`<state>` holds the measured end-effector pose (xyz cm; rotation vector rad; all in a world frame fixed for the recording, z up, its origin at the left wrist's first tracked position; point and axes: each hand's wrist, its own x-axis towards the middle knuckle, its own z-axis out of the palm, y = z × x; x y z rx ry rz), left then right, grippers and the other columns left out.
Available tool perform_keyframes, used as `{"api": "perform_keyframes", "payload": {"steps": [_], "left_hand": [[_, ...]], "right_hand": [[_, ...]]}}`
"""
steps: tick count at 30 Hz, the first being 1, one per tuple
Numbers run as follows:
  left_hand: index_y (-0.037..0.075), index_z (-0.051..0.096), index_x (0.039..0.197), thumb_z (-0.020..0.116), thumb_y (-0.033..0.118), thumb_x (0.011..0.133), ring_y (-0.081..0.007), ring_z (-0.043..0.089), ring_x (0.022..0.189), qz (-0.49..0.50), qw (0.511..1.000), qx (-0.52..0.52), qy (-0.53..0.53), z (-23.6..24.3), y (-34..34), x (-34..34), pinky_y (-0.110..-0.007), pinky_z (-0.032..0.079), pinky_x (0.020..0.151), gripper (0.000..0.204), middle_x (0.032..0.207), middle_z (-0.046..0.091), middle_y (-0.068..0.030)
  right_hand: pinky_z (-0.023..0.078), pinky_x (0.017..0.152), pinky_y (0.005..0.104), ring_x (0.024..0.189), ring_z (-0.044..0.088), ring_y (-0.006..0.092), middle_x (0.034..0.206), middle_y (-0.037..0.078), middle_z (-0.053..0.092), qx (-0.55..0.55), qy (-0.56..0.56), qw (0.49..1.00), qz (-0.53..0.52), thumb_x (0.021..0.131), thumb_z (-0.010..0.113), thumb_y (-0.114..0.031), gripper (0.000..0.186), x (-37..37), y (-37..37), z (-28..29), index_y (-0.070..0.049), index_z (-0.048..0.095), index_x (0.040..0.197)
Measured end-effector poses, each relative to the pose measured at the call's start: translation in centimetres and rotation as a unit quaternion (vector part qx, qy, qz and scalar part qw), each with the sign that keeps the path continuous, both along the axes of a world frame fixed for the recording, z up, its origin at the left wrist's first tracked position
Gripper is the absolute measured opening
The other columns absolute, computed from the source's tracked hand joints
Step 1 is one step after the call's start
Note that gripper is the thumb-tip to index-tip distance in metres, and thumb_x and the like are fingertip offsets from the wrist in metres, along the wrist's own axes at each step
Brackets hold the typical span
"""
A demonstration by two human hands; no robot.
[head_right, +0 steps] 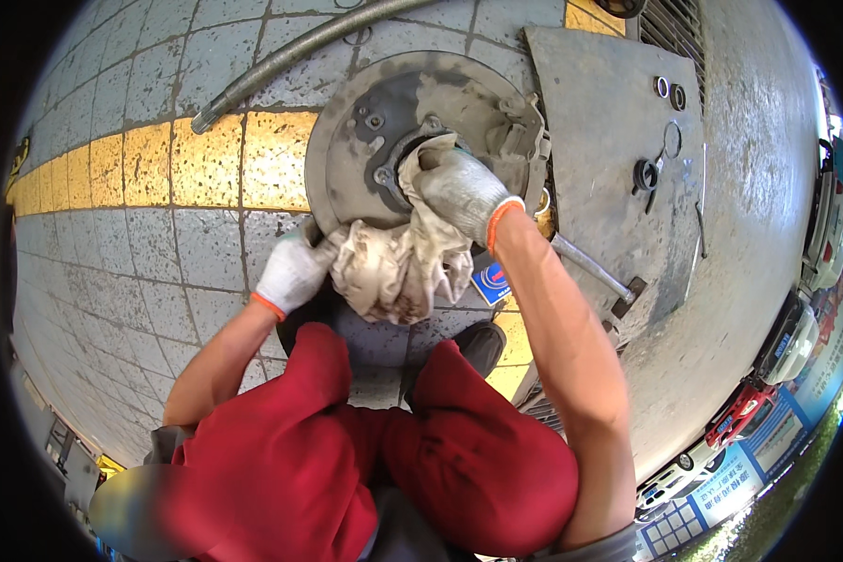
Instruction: The person cleans a vehicle wheel hub with a rag, removes a new bearing from its packaging, and installs it into the hub using a hammer and a metal rod. The person taps the bearing into place until it is seated.
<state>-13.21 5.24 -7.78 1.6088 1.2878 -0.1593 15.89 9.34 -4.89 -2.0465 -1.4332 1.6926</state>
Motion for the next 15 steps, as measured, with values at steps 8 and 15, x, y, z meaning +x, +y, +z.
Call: {"api": "perform_keyframes", "payload": {"steps": [8,15], "left_hand": [[-0.003,0.077,0.126,0.048,0.073,0.109,-0.0467,0.075,0.114,0.214,0.976,0.043,-0.013,0.1,9.7,-0.4,-0.049,0.056,0.098,0.084,0.113,0.079,-0.0308],[-0.001,0.078,0.117,0.058,0.064,0.109,-0.0457,0.077,0.1,0.224,0.966,0.12,-0.043,-1.6,10.4,0.5,-0.047,0.058,0.087,0.068,0.103,0.079,-0.0263]], "right_hand": [[0.059,0.094,0.0542,0.112,0.073,0.0479,0.117,0.029,0.077,0.052,-0.167,0.963,0.205,0.092,0.059,-0.013,0.031,-2.8,4.4,1.4,-0.001,0.075,0.117],[0.063,0.086,0.0539,0.1,0.08,0.0431,0.109,0.024,0.081,0.016,-0.268,0.849,0.455,0.095,0.059,-0.013,0.029,-2.2,5.8,3.4,-0.003,0.077,0.115]]}}
